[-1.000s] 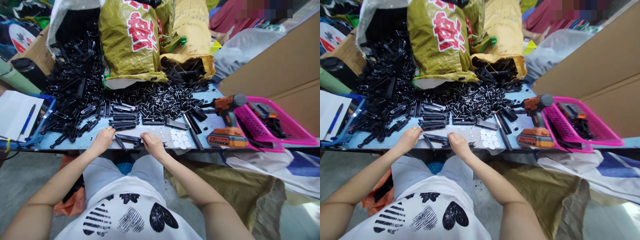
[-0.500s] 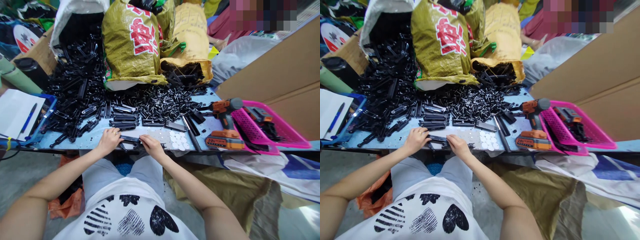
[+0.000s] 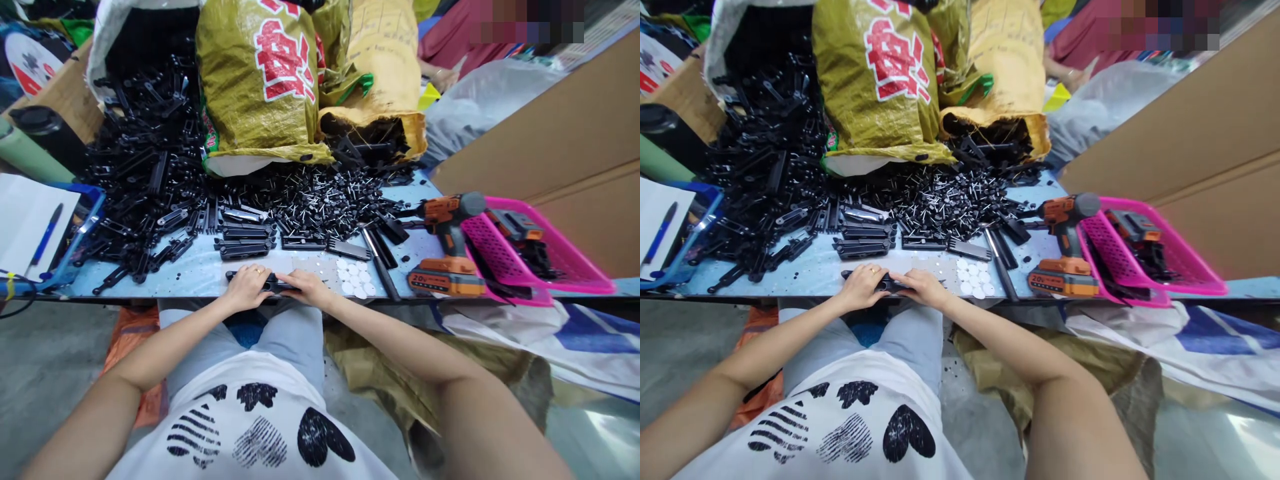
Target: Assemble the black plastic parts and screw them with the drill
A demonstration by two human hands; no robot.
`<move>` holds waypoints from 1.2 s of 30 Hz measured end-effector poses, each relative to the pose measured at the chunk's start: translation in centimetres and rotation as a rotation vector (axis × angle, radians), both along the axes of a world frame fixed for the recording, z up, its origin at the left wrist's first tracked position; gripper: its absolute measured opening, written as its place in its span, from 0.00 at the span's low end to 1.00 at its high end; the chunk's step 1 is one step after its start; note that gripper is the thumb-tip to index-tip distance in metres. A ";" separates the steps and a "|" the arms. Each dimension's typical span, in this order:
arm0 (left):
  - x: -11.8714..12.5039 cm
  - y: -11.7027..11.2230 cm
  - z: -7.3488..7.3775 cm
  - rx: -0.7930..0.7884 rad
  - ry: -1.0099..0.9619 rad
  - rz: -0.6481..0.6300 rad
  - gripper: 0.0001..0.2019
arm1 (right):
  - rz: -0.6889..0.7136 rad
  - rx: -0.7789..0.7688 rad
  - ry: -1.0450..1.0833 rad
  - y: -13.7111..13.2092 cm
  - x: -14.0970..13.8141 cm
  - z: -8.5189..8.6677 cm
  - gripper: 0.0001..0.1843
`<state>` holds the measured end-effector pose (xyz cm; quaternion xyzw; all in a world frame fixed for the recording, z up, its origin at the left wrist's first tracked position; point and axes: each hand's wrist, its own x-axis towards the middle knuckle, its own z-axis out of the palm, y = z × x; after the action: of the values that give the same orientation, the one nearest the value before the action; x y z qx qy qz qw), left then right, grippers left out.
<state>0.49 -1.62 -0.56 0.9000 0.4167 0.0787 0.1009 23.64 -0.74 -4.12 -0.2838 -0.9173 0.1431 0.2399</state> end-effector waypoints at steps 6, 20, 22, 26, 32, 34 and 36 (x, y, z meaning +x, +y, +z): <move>0.4 -0.2 -0.2 -0.025 -0.019 0.062 0.23 | 0.043 -0.005 -0.057 0.7 0.5 0.2 0.27; -1.1 -0.7 0.7 0.123 0.140 0.014 0.24 | -0.114 0.233 -0.354 2.8 1.4 1.4 0.33; -2.1 -0.1 0.4 0.154 0.121 0.014 0.21 | -0.150 0.258 -0.362 2.2 1.0 1.6 0.33; -3.8 0.8 0.5 0.244 -0.029 0.020 0.24 | -0.065 0.250 -0.293 0.8 -0.3 4.5 0.33; -3.4 -4.4 6.7 0.038 -0.663 -0.229 0.28 | 0.356 -0.011 0.022 -3.5 -1.9 11.0 0.32; -2.4 -6.7 8.7 -0.047 -0.875 -0.275 0.29 | 0.470 -0.087 0.191 -5.4 -3.2 10.7 0.33; -1.3 -8.2 9.6 -0.023 -1.032 -0.273 0.29 | 0.421 -0.118 0.303 -6.8 -5.4 8.9 0.33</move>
<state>-0.78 -9.83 9.04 0.7892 0.1930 0.4925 0.3119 18.24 -7.51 4.74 -0.0755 -0.8998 0.2840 0.3225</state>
